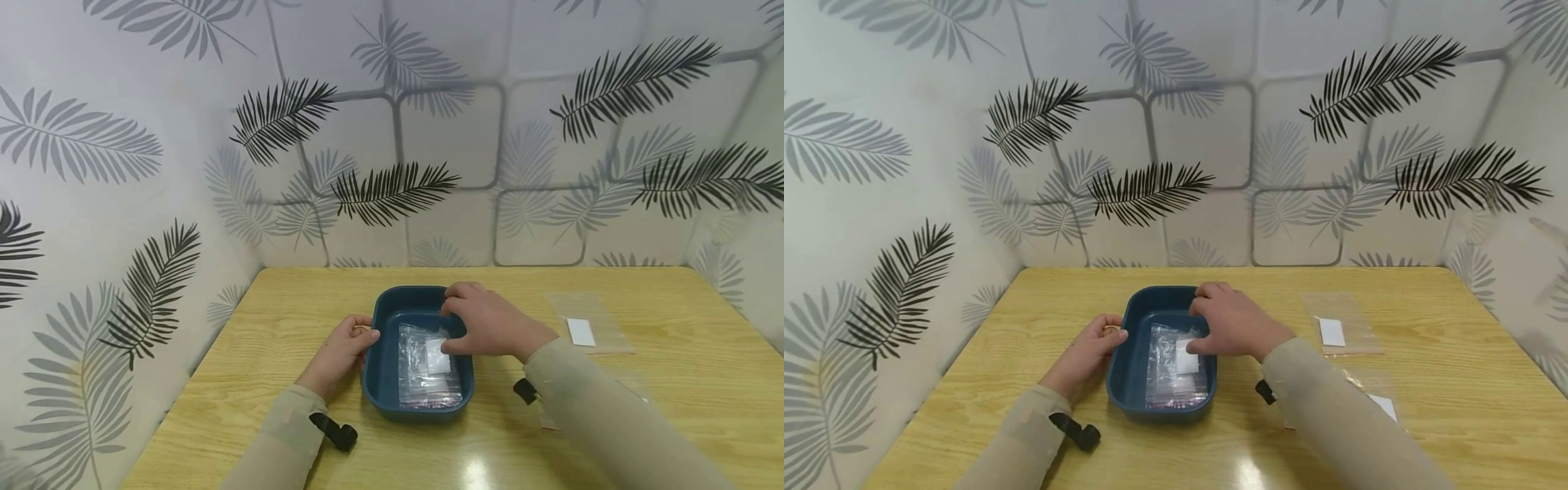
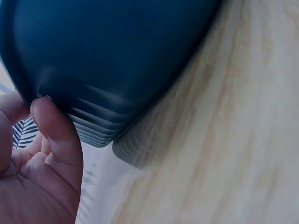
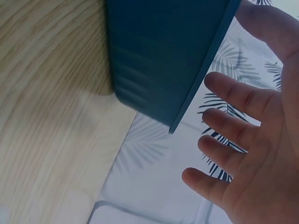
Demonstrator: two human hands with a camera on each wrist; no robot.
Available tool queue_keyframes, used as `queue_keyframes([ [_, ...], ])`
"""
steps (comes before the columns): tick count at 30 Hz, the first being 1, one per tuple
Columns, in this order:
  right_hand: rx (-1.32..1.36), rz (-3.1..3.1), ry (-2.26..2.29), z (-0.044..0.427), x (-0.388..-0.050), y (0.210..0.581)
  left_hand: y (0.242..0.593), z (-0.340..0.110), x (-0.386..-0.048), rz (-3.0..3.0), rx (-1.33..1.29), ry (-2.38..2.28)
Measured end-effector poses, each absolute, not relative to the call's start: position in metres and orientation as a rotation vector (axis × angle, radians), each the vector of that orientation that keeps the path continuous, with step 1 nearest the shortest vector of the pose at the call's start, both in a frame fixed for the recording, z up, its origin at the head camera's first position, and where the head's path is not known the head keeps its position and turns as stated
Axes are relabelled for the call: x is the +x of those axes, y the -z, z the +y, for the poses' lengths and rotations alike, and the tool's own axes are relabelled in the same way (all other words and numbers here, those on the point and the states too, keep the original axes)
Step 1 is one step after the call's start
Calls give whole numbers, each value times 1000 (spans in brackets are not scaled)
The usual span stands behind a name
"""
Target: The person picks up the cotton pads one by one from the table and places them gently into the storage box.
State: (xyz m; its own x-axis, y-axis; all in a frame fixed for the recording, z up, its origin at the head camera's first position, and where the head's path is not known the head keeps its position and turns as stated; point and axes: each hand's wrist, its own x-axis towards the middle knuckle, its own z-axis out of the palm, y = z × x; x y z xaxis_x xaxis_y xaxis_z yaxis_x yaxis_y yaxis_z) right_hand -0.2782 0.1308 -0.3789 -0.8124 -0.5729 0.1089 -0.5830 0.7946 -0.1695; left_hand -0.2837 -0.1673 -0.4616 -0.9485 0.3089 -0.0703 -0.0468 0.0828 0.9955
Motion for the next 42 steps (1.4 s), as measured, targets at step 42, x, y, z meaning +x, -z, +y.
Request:
queue_keyframes([
  [42,694,-2955,-508,288,-276,399,458,-167,-281,2137,278,-1932],
])
